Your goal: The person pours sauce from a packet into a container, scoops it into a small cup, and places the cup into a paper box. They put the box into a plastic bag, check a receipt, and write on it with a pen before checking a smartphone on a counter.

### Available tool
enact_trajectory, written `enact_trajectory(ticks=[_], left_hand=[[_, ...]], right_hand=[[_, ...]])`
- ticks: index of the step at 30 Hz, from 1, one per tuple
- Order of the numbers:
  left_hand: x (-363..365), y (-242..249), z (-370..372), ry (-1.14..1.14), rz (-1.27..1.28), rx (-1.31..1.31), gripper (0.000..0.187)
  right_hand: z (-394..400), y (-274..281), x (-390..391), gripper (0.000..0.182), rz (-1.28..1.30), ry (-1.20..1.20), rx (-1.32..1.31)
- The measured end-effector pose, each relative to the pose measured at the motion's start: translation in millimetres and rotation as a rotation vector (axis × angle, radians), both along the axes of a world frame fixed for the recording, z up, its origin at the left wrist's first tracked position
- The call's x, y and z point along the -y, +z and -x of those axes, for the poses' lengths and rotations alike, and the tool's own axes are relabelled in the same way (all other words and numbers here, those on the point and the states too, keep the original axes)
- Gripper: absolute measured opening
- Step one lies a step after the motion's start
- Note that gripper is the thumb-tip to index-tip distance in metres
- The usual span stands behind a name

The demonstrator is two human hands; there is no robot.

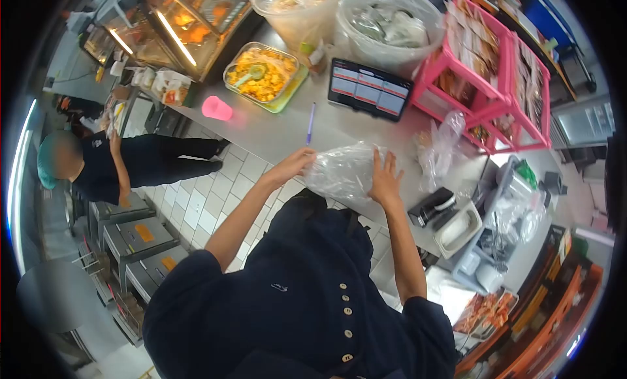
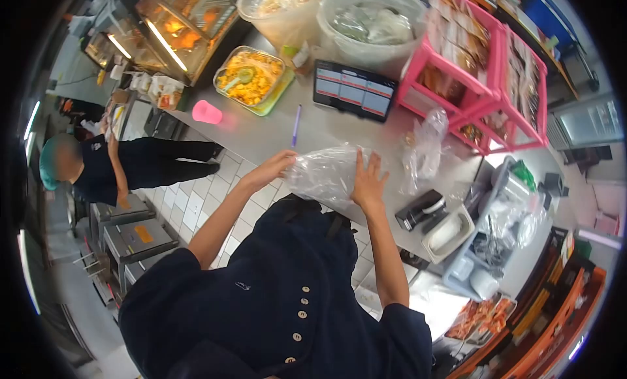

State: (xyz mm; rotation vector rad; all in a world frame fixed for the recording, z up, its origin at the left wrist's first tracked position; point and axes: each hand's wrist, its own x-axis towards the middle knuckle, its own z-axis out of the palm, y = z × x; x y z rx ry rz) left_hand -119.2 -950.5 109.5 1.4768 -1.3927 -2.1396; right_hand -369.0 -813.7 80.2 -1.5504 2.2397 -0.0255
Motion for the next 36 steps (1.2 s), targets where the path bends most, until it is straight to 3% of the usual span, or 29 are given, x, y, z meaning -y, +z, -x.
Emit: enact_trajectory(ticks=[2,6,8,12,15,18,21,24,25,27,30,32,33,36], left_hand=[[13.2,-11.7,-35.2,0.026,0.393,0.213,0.053],[69.0,-51.4,-134.8,0.547,0.508,0.346,0.065],[97.9,-53.6,-165.3,0.687,0.561,0.401,0.07],[171.5,-106.4,-216.4,0.715,0.799,0.487,0.08],[199.2,-121.4,-233.1,0.599,0.863,0.352,0.08],[207.0,-127.4,-251.8,0.525,0.717,0.118,0.084],[200.2,-131.6,-267.8,0.507,0.766,0.147,0.08],[200.2,-126.7,-280.0,0.513,0.735,0.169,0.067],[200.0,-127.1,-283.6,0.517,0.71,0.159,0.064],[197.3,-125.3,-284.9,0.556,0.644,0.152,0.053],[182.5,-146.8,-285.9,0.575,0.611,0.114,0.034],[176.4,-172.3,-285.8,0.462,0.546,-0.063,0.017],[171.2,-153.2,-277.1,0.363,0.471,-0.14,0.012],[156.0,-140.5,-244.2,0.054,0.419,-0.158,0.014]], right_hand=[[-1.3,-6.4,0.5,0.115,0.031,-0.053,-0.016],[-0.9,14.4,9.0,0.083,0.347,-0.212,0.031],[-12.3,39.3,22.9,0.063,0.594,-0.231,0.156],[-83.6,71.3,93.7,0.042,0.786,-0.228,0.439],[-167.2,72.3,171.6,0.05,0.706,-0.095,0.678],[-250.8,46.5,253.3,0.084,0.665,0.156,0.652],[-324.3,20.6,318.7,0.108,0.707,0.25,0.658],[-362.6,-14.6,356.9,0.107,0.692,0.213,0.561],[-368.5,-22.7,363.8,0.108,0.593,0.21,0.656],[-367.5,-31.8,373.0,0.109,0.425,0.162,0.829],[-357.8,-25.8,357.0,0.107,0.658,0.211,0.736],[-341.6,-15.1,333.5,0.106,0.693,0.125,0.744],[-328.2,-6.5,318.1,0.106,0.68,0.058,0.764],[-281.5,20.4,256.6,0.114,0.785,-0.189,0.668]])
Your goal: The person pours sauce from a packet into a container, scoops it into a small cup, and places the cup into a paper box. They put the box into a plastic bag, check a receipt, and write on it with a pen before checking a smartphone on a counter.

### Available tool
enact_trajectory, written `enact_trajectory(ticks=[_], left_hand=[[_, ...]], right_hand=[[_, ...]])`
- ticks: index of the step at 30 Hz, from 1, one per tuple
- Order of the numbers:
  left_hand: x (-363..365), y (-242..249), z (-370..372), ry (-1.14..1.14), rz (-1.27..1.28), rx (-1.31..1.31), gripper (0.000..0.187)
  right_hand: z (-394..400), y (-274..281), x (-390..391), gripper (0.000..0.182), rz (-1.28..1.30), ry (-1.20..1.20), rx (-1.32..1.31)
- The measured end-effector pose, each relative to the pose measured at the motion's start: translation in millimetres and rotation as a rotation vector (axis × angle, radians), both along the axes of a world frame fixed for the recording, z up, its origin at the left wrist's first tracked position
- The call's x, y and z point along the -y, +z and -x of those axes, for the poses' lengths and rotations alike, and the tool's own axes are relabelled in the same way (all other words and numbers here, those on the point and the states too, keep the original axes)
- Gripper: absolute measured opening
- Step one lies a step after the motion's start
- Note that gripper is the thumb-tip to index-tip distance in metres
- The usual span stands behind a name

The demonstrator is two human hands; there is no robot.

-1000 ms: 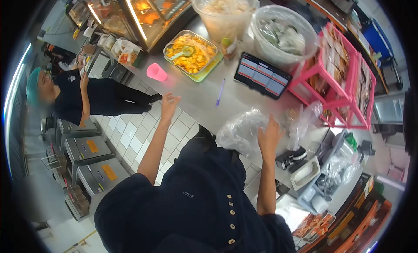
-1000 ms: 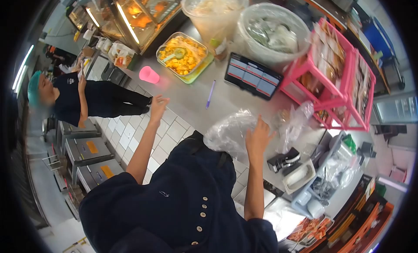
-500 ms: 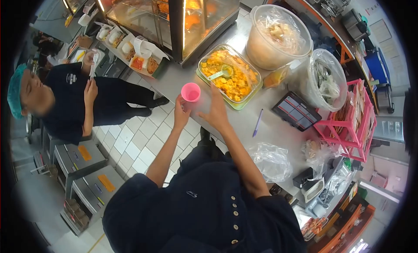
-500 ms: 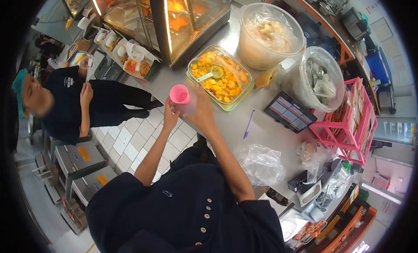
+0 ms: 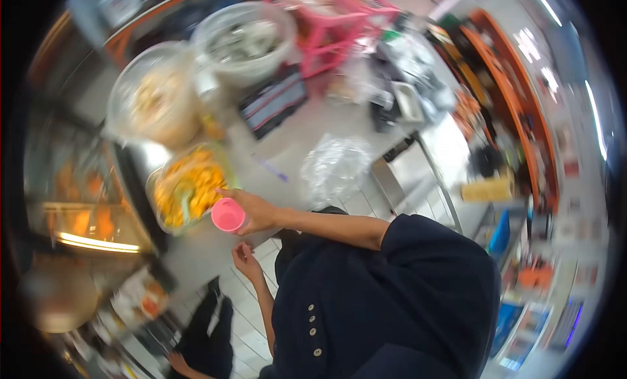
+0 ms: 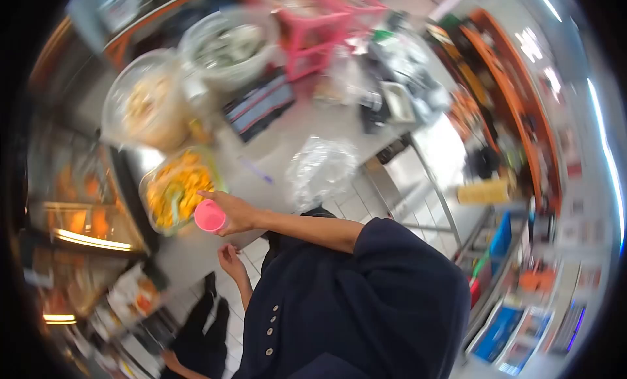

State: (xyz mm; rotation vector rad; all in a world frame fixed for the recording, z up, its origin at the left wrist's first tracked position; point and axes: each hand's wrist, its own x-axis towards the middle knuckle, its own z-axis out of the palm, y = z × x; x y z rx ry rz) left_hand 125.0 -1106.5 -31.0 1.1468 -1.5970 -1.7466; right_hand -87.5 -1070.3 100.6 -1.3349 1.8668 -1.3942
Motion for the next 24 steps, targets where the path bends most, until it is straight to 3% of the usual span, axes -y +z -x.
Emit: enact_trajectory(ticks=[2,6,7,11,12,14,15,16,18,20,24], left_hand=[[-15.8,14.9,26.3,-0.158,-0.046,0.016,0.016],[-52.2,69.1,93.6,-0.617,0.088,0.184,0.049],[-57.4,72.1,107.8,-0.757,0.14,0.263,0.077],[-107.7,108.7,173.0,-0.93,0.281,0.529,0.081],[-116.1,85.3,184.9,-0.916,0.265,0.432,0.079],[-119.0,-6.9,196.6,-0.882,0.212,0.256,0.075],[-113.7,-35.1,202.2,-0.882,0.236,0.35,0.062],[-119.2,-18.5,213.0,-0.829,0.094,0.38,0.058],[-136.9,39.4,247.5,-0.689,-0.185,0.433,0.052],[-138.2,47.9,266.5,-0.573,-0.141,0.39,0.051],[-134.0,47.6,293.2,-0.392,-0.096,0.288,0.053]], right_hand=[[34.8,13.4,-56.3,0.111,0.01,-0.215,-0.049],[78.1,35.9,-173.7,0.107,0.074,-0.703,-0.18],[84.4,41.4,-204.0,0.107,0.074,-0.853,-0.211],[113.0,53.8,-342.0,0.104,0.129,-1.428,-0.412],[115.8,55.8,-380.9,0.103,0.153,-1.557,-0.428],[119.9,44.6,-465.3,0.101,0.072,-1.882,-0.545],[121.1,46.3,-505.2,0.099,0.15,-1.976,-0.574],[122.0,47.9,-542.6,0.098,0.229,-2.065,-0.602],[126.3,63.2,-605.3,0.095,0.117,-2.2,-0.539],[139.1,36.6,-691.3,0.092,-0.162,-2.192,-0.533],[180.3,-0.4,-781.7,0.085,-0.539,-2.187,-0.356]])
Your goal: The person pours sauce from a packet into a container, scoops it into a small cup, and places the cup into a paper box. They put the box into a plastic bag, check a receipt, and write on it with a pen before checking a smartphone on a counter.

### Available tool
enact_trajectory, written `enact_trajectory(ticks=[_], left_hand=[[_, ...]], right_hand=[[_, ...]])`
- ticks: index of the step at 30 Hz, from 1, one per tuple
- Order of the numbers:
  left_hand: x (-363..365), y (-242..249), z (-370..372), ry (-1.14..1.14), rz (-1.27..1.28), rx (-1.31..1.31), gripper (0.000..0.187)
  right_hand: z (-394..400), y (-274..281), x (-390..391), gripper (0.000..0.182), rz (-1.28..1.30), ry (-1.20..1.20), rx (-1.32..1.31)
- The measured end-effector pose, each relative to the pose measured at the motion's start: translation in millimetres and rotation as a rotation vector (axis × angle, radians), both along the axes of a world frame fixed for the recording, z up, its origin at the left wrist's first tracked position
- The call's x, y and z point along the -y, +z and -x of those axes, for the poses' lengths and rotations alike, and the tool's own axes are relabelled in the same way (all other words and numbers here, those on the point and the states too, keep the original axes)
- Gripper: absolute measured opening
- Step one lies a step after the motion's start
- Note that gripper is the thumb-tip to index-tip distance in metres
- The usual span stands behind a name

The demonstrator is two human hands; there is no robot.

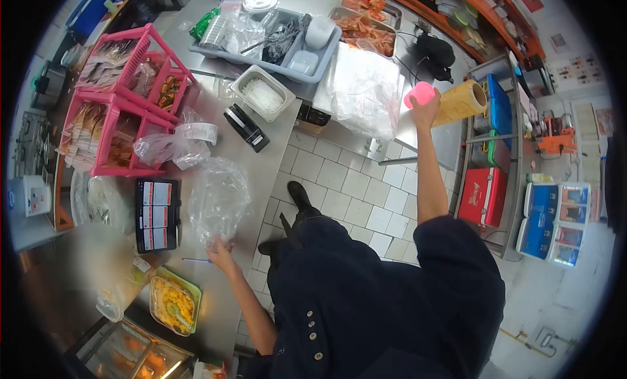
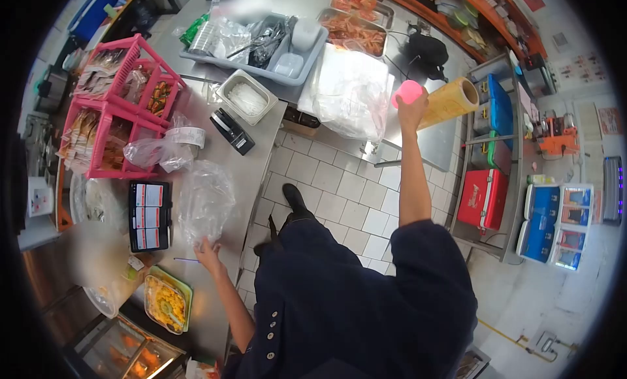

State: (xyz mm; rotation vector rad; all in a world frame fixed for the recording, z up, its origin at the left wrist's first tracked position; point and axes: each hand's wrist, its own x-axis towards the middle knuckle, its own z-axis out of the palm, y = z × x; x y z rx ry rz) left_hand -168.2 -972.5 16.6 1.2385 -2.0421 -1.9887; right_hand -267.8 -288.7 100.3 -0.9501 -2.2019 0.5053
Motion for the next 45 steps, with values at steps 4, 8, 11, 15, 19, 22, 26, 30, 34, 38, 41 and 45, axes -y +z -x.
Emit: enact_trajectory(ticks=[4,8,11,15,19,22,26,30,34,38,41,45], left_hand=[[3.5,-0.3,6.5,0.017,-0.025,-0.043,0.054],[-3.2,3.7,-10.7,0.054,-0.013,-0.013,0.058],[-16.7,8.7,-23.8,0.125,0.033,-0.11,0.059],[-17.9,-0.5,-57.5,0.254,0.106,-0.199,0.054],[9.3,-17.5,-123.7,0.418,0.24,-0.239,0.043],[32.2,-15.6,-183.7,0.647,0.254,-0.158,0.035],[104.9,-54.2,-281.5,1.088,0.421,-0.17,0.023],[228.5,-56.7,-385.2,1.48,0.721,-0.158,0.019],[352.3,-25.4,-466.4,1.429,1.191,0.141,0.021],[431.4,-21.3,-517.6,1.134,1.374,0.63,0.028],[450.0,-20.3,-533.5,0.964,1.372,0.739,0.031],[462.8,-26.1,-542.8,0.984,1.355,0.73,0.03]], right_hand=[[40.3,-40.4,-54.3,0.083,0.021,-0.217,0.122],[55.7,-144.0,-174.1,0.068,-0.012,-0.187,0.443],[79.5,-145.2,-178.3,0.063,-0.069,0.022,0.568],[122.4,-124.1,-149.7,0.057,-0.166,0.12,0.478],[136.0,-62.8,-51.0,0.052,-0.224,0.127,0.113],[122.0,-2.7,62.0,0.047,-0.225,0.207,-0.234],[91.4,44.3,228.4,0.042,-0.142,0.446,-0.469],[49.4,52.9,400.8,0.036,-0.001,0.753,-0.587],[-16.7,16.6,563.2,0.028,0.283,1.353,-0.22],[-143.0,26.0,707.4,0.016,0.513,1.877,0.17],[-220.9,48.5,798.6,0.014,0.733,2.167,0.673],[-306.5,48.3,905.6,0.02,0.537,2.797,0.849]])
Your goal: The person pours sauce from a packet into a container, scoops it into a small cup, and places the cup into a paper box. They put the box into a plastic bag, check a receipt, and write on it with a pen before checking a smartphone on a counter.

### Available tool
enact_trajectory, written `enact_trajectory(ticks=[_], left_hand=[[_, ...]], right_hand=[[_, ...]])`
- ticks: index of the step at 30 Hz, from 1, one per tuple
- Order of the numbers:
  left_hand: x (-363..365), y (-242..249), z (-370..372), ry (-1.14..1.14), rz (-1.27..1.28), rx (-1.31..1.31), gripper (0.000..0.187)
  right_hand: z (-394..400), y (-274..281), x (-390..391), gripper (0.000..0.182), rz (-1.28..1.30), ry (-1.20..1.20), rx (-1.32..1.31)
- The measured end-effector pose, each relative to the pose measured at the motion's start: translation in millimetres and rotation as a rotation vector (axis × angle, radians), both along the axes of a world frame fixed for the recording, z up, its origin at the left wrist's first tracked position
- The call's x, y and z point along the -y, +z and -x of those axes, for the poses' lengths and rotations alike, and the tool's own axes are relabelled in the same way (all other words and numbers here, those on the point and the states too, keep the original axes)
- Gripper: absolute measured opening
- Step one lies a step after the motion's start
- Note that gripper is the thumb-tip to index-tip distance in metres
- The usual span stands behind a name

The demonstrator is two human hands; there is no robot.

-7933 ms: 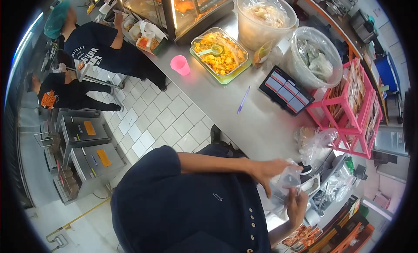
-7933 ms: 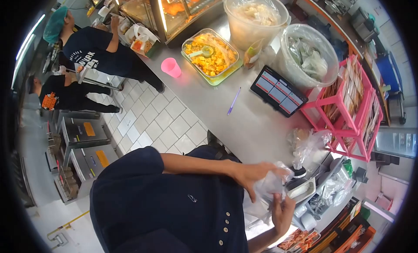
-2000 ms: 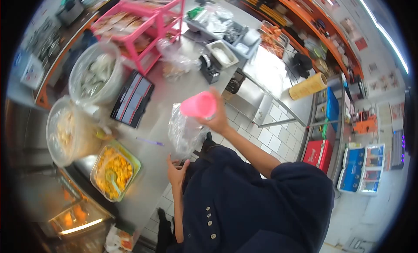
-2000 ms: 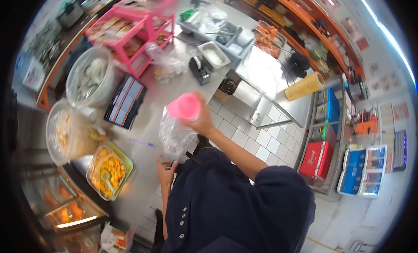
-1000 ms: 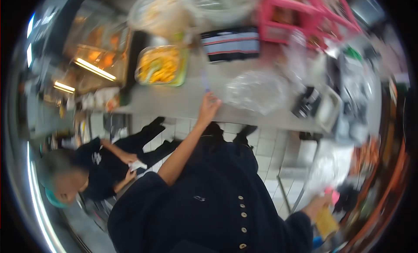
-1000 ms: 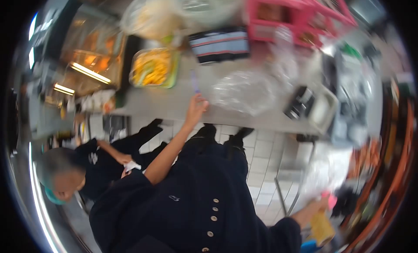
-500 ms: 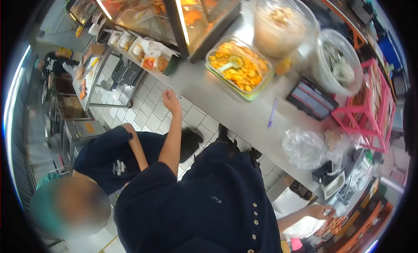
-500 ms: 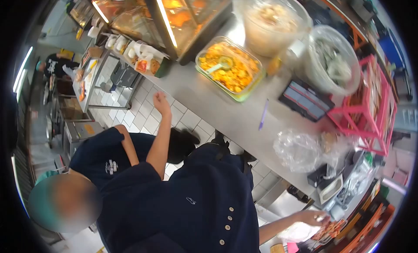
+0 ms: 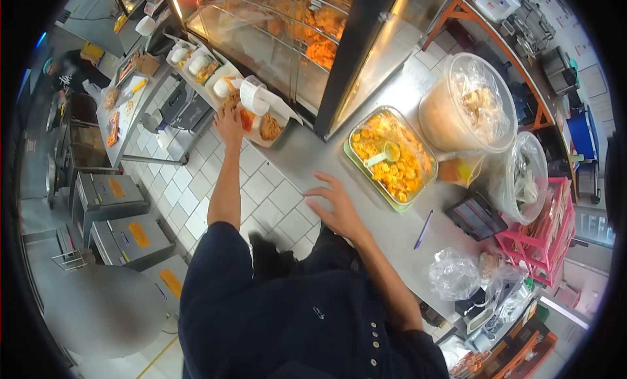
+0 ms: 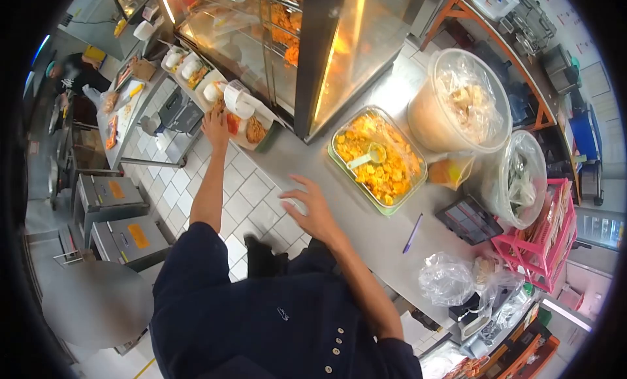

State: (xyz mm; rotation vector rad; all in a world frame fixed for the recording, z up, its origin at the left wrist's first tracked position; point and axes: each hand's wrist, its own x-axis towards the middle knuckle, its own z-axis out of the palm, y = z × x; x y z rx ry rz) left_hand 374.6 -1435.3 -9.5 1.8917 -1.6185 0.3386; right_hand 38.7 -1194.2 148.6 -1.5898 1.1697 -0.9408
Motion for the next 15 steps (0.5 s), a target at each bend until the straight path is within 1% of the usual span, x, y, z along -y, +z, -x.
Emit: enact_trajectory(ticks=[1,3,4,6,7,9,10,12,13,14,15], left_hand=[[1.9,3.3,-1.8,-0.012,-0.014,0.005,0.028],[1.3,11.2,2.4,-0.029,-0.045,0.017,0.025],[3.6,9.0,2.8,-0.013,-0.083,0.013,0.022],[7.3,6.1,4.2,-0.052,-0.047,0.037,0.022],[6.5,3.9,5.1,-0.059,-0.03,0.041,0.022],[8.1,1.4,5.1,-0.1,-0.085,-0.029,0.021],[12.3,1.9,6.4,-0.126,-0.107,-0.064,0.021],[16.8,3.6,6.8,-0.135,-0.147,-0.018,0.019],[15.7,4.0,5.5,-0.152,-0.181,0.013,0.019],[15.3,5.4,7.0,-0.168,-0.119,0.024,0.017],[14.9,4.1,5.8,-0.172,-0.132,0.015,0.017]], right_hand=[[-20.1,-4.1,25.3,0.022,0.058,0.1,-0.044],[-61.8,-19.0,71.6,0.029,0.038,0.141,-0.024],[-80.2,-24.1,93.5,0.033,0.047,0.125,-0.058],[-115.4,-36.1,134.3,0.04,0.066,0.097,-0.122],[-132.6,-47.9,156.5,0.041,0.078,0.043,-0.173],[-157.4,-76.6,194.9,0.044,0.104,-0.077,-0.279],[-159.8,-88.2,208.6,0.042,0.043,-0.073,-0.174],[-165.0,-100.6,229.0,0.038,-0.088,-0.075,0.044],[-161.0,-91.1,225.5,0.036,-0.154,-0.073,0.068],[-148.5,-72.2,211.8,0.035,-0.23,-0.085,0.093],[-137.7,-58.7,194.9,0.033,-0.31,-0.104,0.117]])
